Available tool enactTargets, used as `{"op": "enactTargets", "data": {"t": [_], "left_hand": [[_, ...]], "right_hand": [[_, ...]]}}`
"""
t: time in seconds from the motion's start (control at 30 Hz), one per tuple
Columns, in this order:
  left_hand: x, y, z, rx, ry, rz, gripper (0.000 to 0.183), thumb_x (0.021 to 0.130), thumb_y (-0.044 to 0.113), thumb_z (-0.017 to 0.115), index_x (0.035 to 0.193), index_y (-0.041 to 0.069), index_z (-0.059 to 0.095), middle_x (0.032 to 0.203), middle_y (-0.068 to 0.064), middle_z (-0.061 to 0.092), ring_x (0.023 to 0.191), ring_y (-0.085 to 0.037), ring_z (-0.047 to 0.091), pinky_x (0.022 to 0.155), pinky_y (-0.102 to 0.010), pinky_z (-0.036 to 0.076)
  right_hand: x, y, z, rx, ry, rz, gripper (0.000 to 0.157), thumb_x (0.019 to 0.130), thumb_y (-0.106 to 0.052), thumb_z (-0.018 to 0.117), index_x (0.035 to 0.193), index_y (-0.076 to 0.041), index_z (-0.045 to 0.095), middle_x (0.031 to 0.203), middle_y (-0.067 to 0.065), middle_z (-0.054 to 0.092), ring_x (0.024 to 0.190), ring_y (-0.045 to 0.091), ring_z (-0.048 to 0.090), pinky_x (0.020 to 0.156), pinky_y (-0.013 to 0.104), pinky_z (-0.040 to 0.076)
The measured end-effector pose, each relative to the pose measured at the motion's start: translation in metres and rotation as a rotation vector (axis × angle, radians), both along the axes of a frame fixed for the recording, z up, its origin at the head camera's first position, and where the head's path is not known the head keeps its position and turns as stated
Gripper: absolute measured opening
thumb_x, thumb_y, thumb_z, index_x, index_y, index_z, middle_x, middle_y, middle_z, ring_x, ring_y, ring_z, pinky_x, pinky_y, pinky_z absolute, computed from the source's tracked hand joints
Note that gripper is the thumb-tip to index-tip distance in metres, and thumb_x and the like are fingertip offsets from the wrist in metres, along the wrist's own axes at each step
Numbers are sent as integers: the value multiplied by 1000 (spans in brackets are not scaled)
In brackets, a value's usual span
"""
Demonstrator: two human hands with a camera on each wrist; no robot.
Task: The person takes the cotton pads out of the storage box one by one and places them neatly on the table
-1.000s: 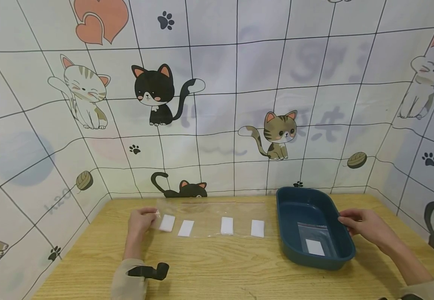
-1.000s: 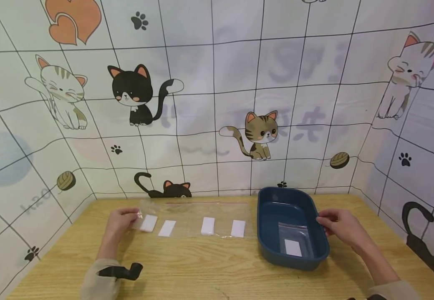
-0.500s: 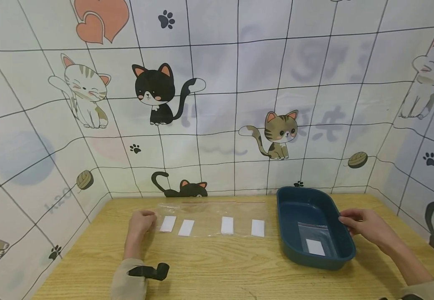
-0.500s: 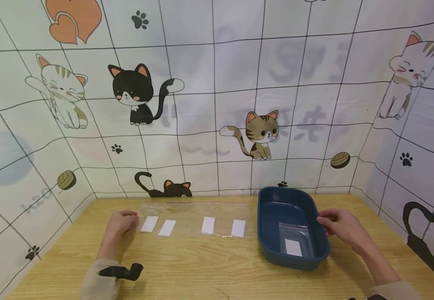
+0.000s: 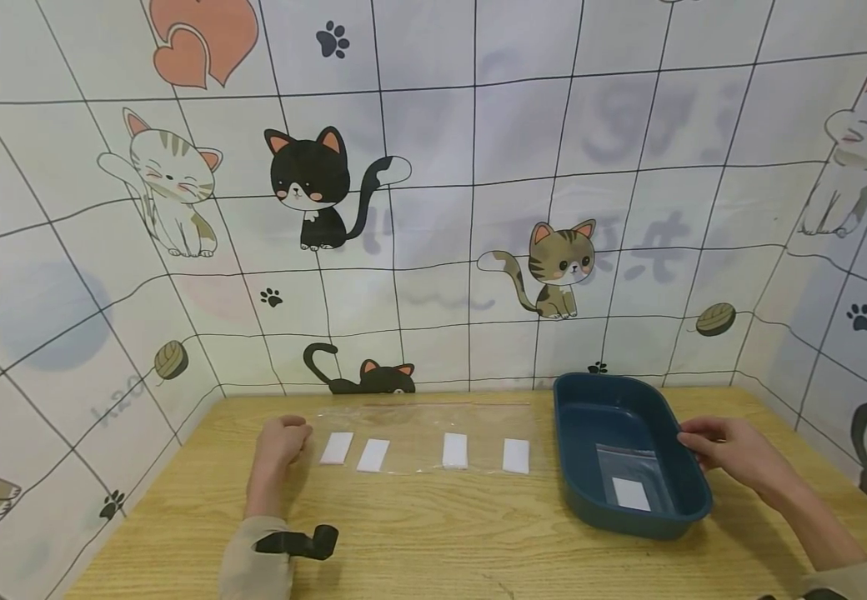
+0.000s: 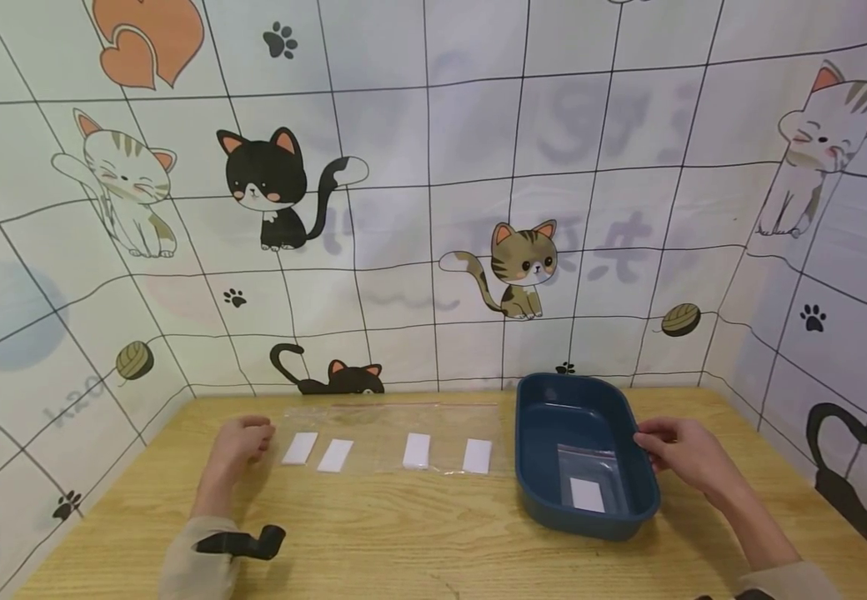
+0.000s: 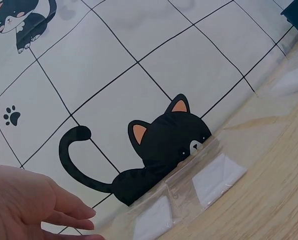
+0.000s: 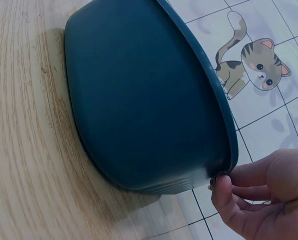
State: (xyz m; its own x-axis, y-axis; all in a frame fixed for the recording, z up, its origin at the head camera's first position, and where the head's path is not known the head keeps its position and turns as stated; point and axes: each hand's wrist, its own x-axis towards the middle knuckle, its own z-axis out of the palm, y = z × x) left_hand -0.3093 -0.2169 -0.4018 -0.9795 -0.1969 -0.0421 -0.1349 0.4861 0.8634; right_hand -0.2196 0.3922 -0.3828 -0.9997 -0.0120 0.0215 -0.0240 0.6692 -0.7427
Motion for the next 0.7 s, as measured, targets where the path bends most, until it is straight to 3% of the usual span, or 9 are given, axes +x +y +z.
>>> {"op": "enactTargets", "data": {"t": [0.2, 0.47, 0.7], "left_hand": [[4, 4, 6, -34, 20, -9, 43, 98, 11, 52, 133, -14, 53, 118, -34, 60, 103, -41, 62, 77, -38, 54], [2, 15, 10, 46, 55, -3, 39, 97, 8, 56, 129, -14, 57, 110, -31, 64, 85, -28, 63, 65, -27, 50], [2, 32, 13, 143, 75, -18, 36, 99, 6, 55, 128, -15, 57, 118, -31, 64, 96, -34, 64, 76, -31, 55]], "right_hand": [[0, 0, 0, 0, 0, -6, 48, 106, -20, 54, 128, 22, 50, 105, 15, 68, 80, 17, 65, 70, 32, 57], [0, -1, 0, 2, 2, -6, 47, 106, -20, 54, 127, 22, 51, 104, 15, 68, 80, 17, 65, 69, 31, 57], [1, 0, 0, 4, 4, -4, 47, 106, -20, 54, 127, 22, 51, 105, 15, 68, 79, 18, 65, 69, 31, 57]]}}
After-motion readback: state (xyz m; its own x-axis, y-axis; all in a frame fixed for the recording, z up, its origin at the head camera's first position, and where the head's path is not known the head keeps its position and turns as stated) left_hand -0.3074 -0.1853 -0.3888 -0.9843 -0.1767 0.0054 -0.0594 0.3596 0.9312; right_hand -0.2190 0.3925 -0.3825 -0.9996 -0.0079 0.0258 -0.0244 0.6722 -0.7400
